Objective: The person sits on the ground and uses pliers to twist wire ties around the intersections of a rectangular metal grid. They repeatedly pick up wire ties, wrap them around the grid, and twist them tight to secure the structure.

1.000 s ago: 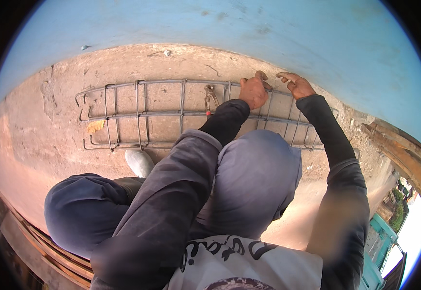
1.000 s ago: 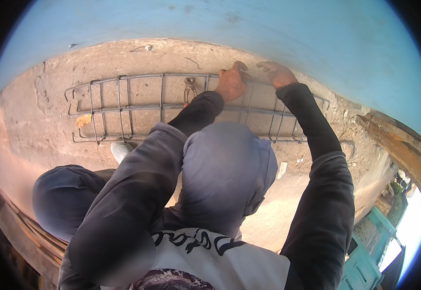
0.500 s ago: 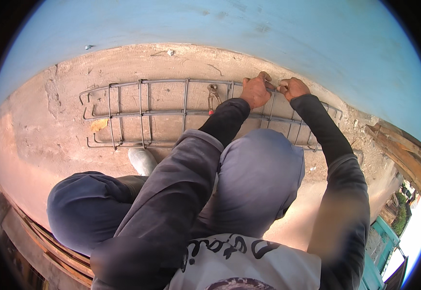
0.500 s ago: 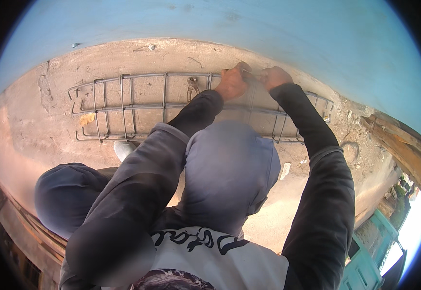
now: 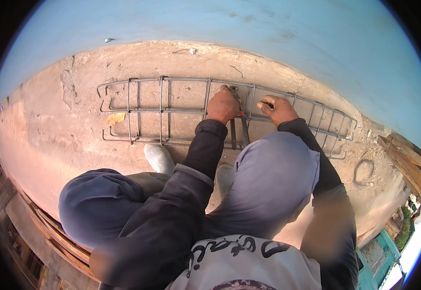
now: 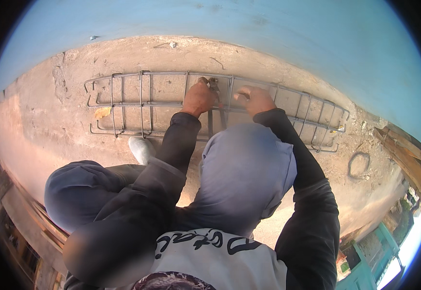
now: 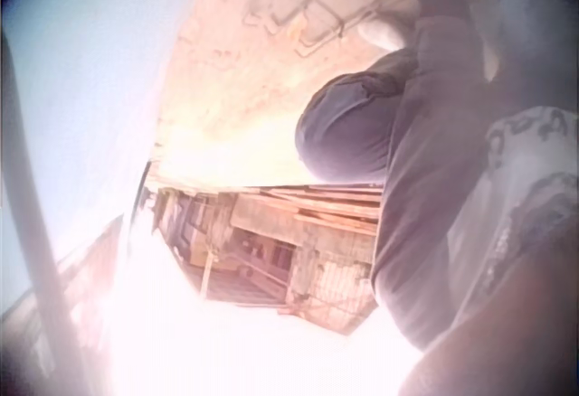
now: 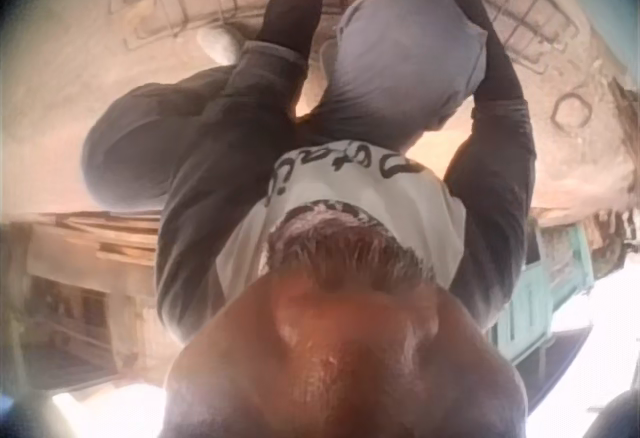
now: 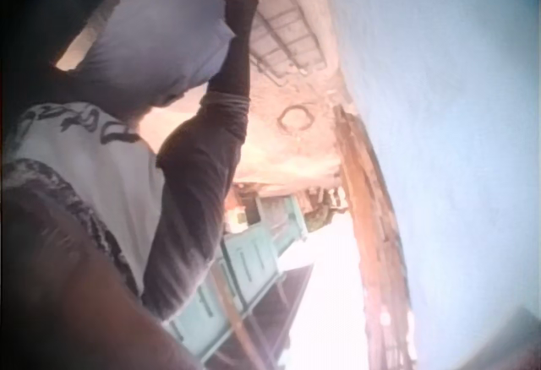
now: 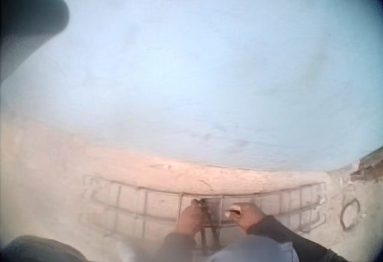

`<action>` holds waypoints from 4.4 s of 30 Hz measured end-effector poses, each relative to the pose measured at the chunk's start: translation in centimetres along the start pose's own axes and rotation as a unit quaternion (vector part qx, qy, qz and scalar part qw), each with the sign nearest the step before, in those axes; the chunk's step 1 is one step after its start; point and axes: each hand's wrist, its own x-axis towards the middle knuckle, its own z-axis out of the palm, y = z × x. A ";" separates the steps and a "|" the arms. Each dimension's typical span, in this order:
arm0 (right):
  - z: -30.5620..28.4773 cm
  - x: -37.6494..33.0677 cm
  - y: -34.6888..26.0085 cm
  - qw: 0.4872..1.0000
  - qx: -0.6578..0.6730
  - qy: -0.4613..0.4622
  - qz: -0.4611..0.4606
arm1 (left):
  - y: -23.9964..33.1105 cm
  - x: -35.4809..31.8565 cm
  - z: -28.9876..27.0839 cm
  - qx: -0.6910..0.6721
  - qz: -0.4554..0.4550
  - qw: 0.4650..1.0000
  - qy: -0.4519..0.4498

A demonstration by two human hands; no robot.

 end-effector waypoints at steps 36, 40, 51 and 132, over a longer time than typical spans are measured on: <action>3.3 -12.3 -22.4 0.921 -0.058 -0.332 0.197 | -8.1 -24.6 -23.9 -0.462 -0.325 0.825 -0.028; -4.5 -19.7 -23.7 0.869 0.116 -0.332 0.348 | -10.6 -33.9 -29.5 -0.526 -0.336 0.773 0.112; -21.1 -46.4 -14.7 0.820 0.244 -0.154 0.494 | -11.1 -64.6 -32.1 -0.441 -0.455 0.771 0.065; -31.7 -65.4 -8.8 0.864 0.290 -0.106 0.398 | 16.4 -55.9 -32.0 -0.395 -0.187 0.899 -0.014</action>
